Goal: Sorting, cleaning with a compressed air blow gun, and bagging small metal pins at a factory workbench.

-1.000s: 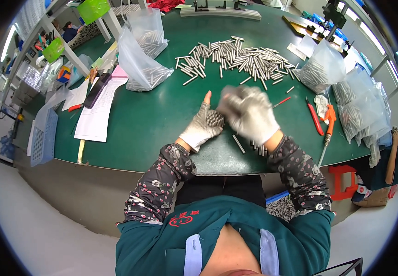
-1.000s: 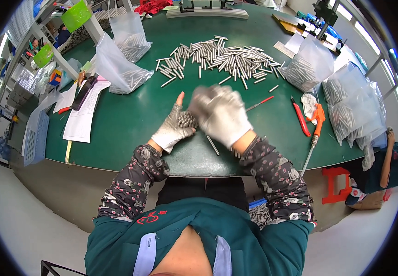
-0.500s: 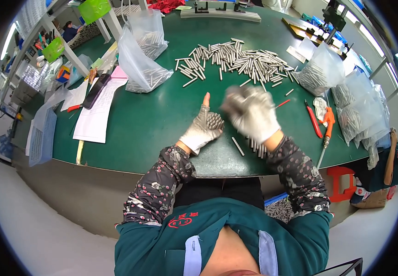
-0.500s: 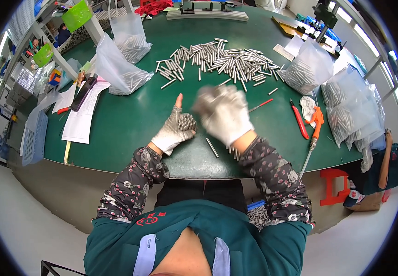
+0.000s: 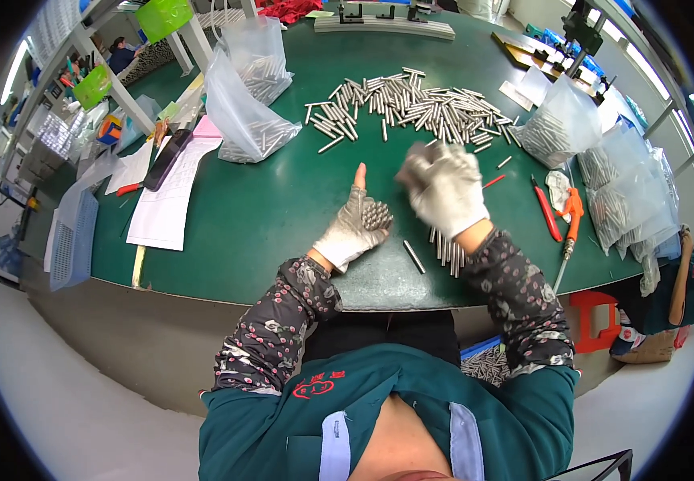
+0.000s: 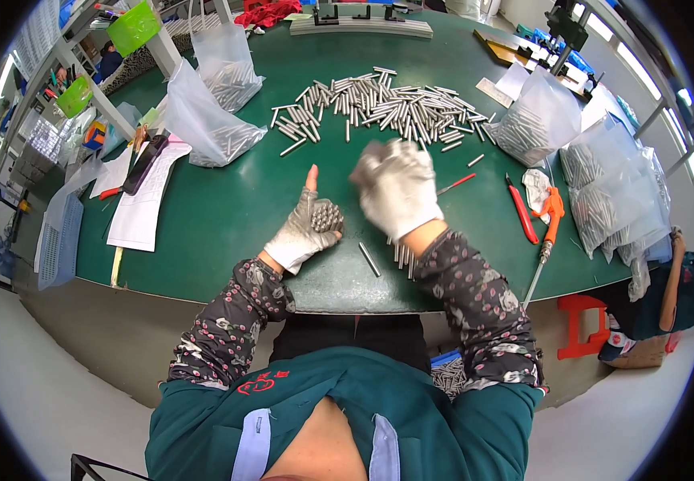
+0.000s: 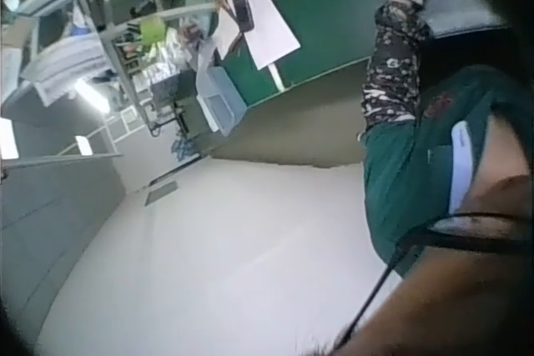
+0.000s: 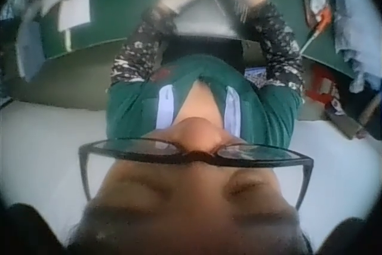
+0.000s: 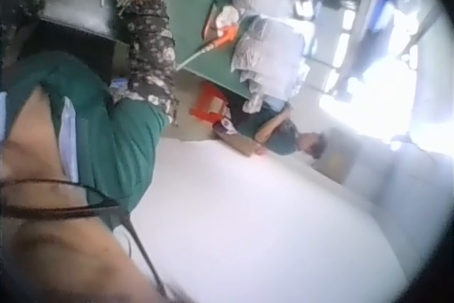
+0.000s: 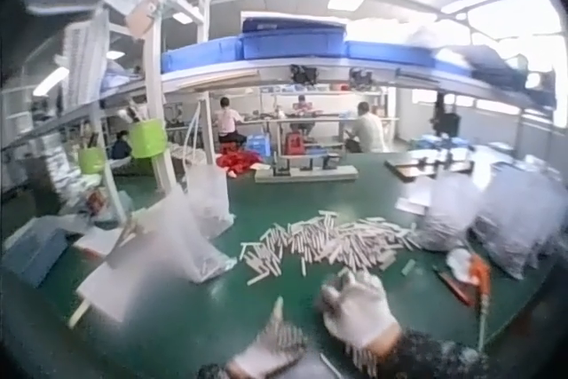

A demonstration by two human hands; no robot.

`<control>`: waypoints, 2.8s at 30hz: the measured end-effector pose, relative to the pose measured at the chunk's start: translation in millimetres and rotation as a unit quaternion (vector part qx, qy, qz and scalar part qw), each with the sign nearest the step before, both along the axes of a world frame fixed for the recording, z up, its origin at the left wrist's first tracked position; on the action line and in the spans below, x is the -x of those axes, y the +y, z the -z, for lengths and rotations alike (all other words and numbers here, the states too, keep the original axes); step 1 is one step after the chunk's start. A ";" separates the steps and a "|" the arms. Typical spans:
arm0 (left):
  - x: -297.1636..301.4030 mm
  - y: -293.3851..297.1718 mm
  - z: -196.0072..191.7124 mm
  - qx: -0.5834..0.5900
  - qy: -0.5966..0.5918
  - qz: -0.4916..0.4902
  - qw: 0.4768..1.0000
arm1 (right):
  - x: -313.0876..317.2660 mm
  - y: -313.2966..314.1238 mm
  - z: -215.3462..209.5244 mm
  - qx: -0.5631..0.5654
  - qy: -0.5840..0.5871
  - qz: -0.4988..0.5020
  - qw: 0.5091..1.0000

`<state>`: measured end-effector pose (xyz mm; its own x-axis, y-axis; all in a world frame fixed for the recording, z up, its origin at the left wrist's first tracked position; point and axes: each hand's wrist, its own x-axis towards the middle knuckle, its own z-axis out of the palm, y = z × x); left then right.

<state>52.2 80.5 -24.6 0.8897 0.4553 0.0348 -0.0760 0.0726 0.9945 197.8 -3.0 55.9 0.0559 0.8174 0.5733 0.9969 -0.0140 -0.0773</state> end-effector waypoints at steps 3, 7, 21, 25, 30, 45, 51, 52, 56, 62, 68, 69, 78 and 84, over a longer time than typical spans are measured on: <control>5.6 6.9 17.4 -0.075 -0.072 -0.017 0.994 | 19.9 -5.0 -8.8 0.016 0.066 -0.070 0.995; 11.7 0.6 8.5 -0.033 -0.009 -0.030 0.999 | 9.2 -1.2 -4.7 0.051 -0.031 0.043 0.997; 18.5 0.6 0.1 -0.067 -0.082 -0.061 0.992 | -3.5 -24.5 -3.9 0.077 0.066 -0.006 0.995; 19.8 -3.5 -4.9 -0.055 -0.083 -0.056 0.993 | -4.1 -28.5 -3.8 0.087 0.078 -0.018 0.993; 22.8 0.8 -1.5 -0.057 -0.068 -0.020 0.996 | -2.7 -28.9 -4.5 0.064 0.069 -0.038 0.995; 16.0 4.1 2.4 -0.074 -0.051 -0.024 0.996 | 28.3 -13.0 -7.8 -0.022 0.113 -0.191 0.975; 20.1 -0.9 0.7 0.026 -0.094 0.011 0.995 | -5.2 -9.1 -1.6 0.027 0.101 -0.034 0.994; 20.0 0.9 0.7 0.004 -0.087 -0.004 0.996 | 6.8 -11.0 -5.1 0.012 0.133 -0.131 0.982; 21.2 0.8 -1.7 0.023 -0.103 0.004 0.994 | -0.8 -20.9 3.7 0.089 0.031 0.041 0.995; 23.0 -0.3 -5.8 -0.118 -0.050 -0.054 0.990 | 13.6 -27.8 12.2 0.065 0.112 -0.111 0.985; 22.8 -0.6 -4.7 -0.029 -0.069 -0.022 0.997 | -46.3 -45.3 7.3 0.031 0.010 0.105 0.994; 22.2 -1.5 -8.2 0.011 -0.056 -0.025 0.998 | -55.7 -49.7 7.2 0.058 0.017 0.138 0.989; 19.4 0.4 -0.1 -0.034 -0.055 -0.016 0.998 | -114.8 -110.7 24.5 0.057 -0.004 0.283 0.958; 18.8 1.6 0.9 -0.057 -0.042 -0.008 0.997 | -143.5 -178.2 11.8 0.024 0.046 0.568 0.821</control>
<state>33.3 82.1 -25.4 0.8738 0.4589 0.1608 -0.1592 -0.0425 0.9863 341.3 -181.2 44.0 0.8399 0.2291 0.4919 0.3280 -0.9365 -0.1238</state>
